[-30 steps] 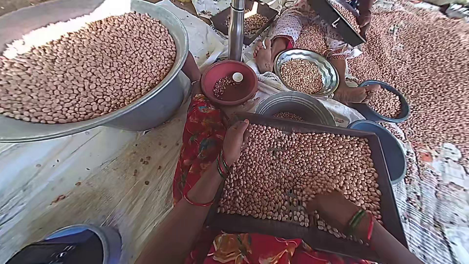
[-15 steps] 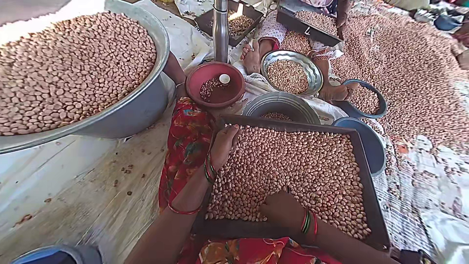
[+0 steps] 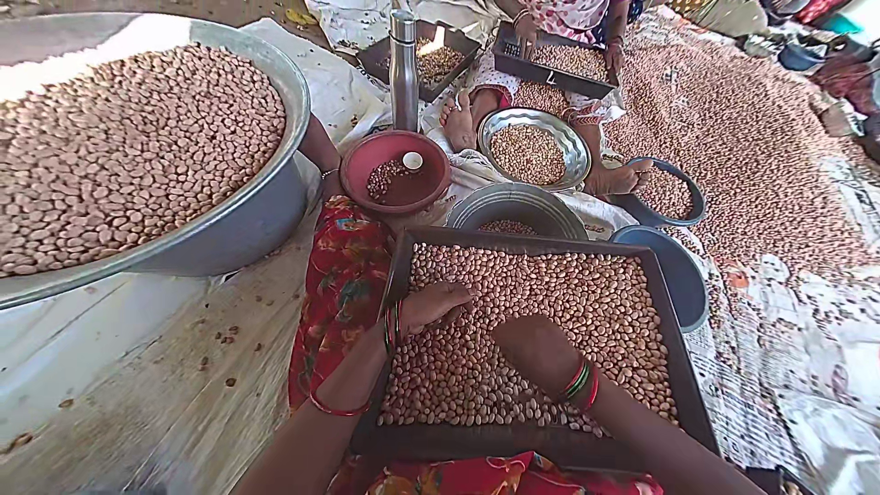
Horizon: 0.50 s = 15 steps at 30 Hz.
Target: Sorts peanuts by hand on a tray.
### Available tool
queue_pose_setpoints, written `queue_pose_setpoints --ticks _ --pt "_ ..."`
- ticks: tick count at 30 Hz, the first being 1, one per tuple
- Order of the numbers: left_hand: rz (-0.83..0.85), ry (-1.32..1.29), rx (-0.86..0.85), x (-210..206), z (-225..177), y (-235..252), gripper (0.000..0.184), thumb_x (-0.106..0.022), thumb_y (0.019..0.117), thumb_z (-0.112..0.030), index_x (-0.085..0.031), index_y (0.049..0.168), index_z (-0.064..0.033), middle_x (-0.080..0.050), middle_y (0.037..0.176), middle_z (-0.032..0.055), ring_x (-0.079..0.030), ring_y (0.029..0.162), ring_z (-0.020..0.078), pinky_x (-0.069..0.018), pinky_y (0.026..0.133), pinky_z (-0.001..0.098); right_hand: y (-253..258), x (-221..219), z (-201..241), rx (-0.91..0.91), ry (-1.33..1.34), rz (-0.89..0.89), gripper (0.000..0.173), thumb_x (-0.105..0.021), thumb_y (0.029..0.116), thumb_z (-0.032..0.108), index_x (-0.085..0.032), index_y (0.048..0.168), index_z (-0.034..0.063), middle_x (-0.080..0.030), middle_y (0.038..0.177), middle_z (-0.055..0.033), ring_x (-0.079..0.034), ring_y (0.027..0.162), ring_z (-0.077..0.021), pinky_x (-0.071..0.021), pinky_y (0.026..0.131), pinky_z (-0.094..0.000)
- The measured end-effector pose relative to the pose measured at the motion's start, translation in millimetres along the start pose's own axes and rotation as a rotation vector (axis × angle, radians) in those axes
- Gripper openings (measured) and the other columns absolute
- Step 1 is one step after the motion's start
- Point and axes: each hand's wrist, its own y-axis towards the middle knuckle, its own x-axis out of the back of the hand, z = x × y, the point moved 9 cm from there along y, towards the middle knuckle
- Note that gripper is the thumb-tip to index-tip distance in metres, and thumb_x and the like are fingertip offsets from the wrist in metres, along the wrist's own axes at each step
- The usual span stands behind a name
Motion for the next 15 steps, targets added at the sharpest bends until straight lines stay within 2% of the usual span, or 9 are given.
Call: queue_pose_setpoints --ticks 2,3,4,6,7,8,10,13,15 --pt "-0.017 0.001 -0.02 0 -2 0 0.031 -0.04 0.1121 -0.024 -0.059 0.094 -0.0072 -0.042 0.058 -0.0098 -0.034 0.044 -0.0018 -0.0284 0.043 0.0133 -5 20 -28 0.02 0.089 -0.314 0.021 -0.056 0.0981 0.004 -0.074 0.099 -0.0068 -0.074 0.093 -0.0247 -0.075 0.085 -0.043 -0.0594 0.072 -0.0569" --pt "-0.027 -0.002 -0.029 1 -4 -1 0.031 -0.04 0.112 -0.024 -0.06 0.095 -0.0067 -0.043 0.058 -0.0096 -0.035 0.044 -0.0018 -0.029 0.043 0.0133 -6 23 -38 0.024 0.138 -0.354 0.022 -0.055 0.0986 0.005 -0.075 0.099 -0.0062 -0.074 0.094 -0.024 -0.075 0.086 -0.0414 -0.0594 0.073 -0.0556" --pt "-0.037 -0.008 -0.032 2 -5 0 0.031 -0.041 0.112 -0.024 -0.06 0.096 -0.0062 -0.043 0.059 -0.0092 -0.035 0.044 -0.0018 -0.0299 0.044 0.0132 -6 19 -42 0.01 0.166 -0.297 0.024 -0.054 0.1 0.007 -0.074 0.103 -0.0065 -0.074 0.098 -0.0247 -0.075 0.09 -0.0417 -0.0589 0.076 -0.0559" --pt "-0.049 -0.018 -0.033 3 -6 1 0.031 -0.04 0.1121 -0.025 -0.06 0.097 -0.0056 -0.045 0.06 -0.0087 -0.036 0.045 -0.0019 -0.0307 0.044 0.013 0 -4 -37 -0.06 0.128 0.008 0.03 -0.05 0.1054 0.011 -0.069 0.119 -0.0071 -0.071 0.113 -0.0277 -0.071 0.104 -0.0448 -0.0551 0.087 -0.0586" --pt "-0.05 -0.016 -0.028 3 -6 1 0.032 -0.04 0.1122 -0.025 -0.06 0.097 -0.0054 -0.045 0.061 -0.0086 -0.037 0.046 -0.0019 -0.0312 0.045 0.0129 4 -18 -33 -0.081 0.074 0.104 0.03 -0.048 0.1062 0.01 -0.067 0.121 -0.0079 -0.069 0.116 -0.0287 -0.069 0.105 -0.046 -0.054 0.087 -0.0589" --pt "-0.045 -0.012 -0.021 3 -6 1 0.033 -0.039 0.1124 -0.025 -0.06 0.097 -0.0056 -0.046 0.061 -0.0087 -0.038 0.046 -0.0019 -0.032 0.045 0.0128 8 -28 -30 -0.08 0.025 0.103 0.028 -0.048 0.1048 0.007 -0.068 0.115 -0.0095 -0.069 0.111 -0.0297 -0.07 0.101 -0.0472 -0.0545 0.083 -0.0586" --pt "-0.012 -0.008 0.006 0 -3 0 0.034 -0.038 0.1127 -0.028 -0.06 0.097 -0.0073 -0.047 0.06 -0.0091 -0.038 0.046 -0.0019 -0.0308 0.045 0.013 14 -30 -27 -0.054 0.009 -0.015 0.025 -0.05 0.1028 0.004 -0.069 0.108 -0.0109 -0.07 0.102 -0.0293 -0.071 0.093 -0.0464 -0.0562 0.077 -0.0565" --pt "0.068 -0.01 0.074 -7 5 -1 0.039 -0.033 0.1132 -0.034 -0.057 0.094 -0.0111 -0.046 0.059 -0.0092 -0.033 0.042 -0.0019 -0.0254 0.041 0.0136 15 6 -11 0.104 0.071 -0.419 0.018 -0.059 0.095 0.003 -0.073 0.092 -0.008 -0.072 0.084 -0.0233 -0.074 0.075 -0.0392 -0.0595 0.064 -0.0493" --pt "0.104 0.007 0.101 -10 8 0 0.04 -0.031 0.1134 -0.035 -0.054 0.089 -0.0135 -0.044 0.056 -0.0103 -0.03 0.041 -0.0022 -0.024 0.04 0.0138 15 21 2 0.168 0.111 -0.471 0.016 -0.06 0.094 0.002 -0.074 0.093 -0.0058 -0.072 0.083 -0.0218 -0.074 0.075 -0.0381 -0.0595 0.063 -0.0485"
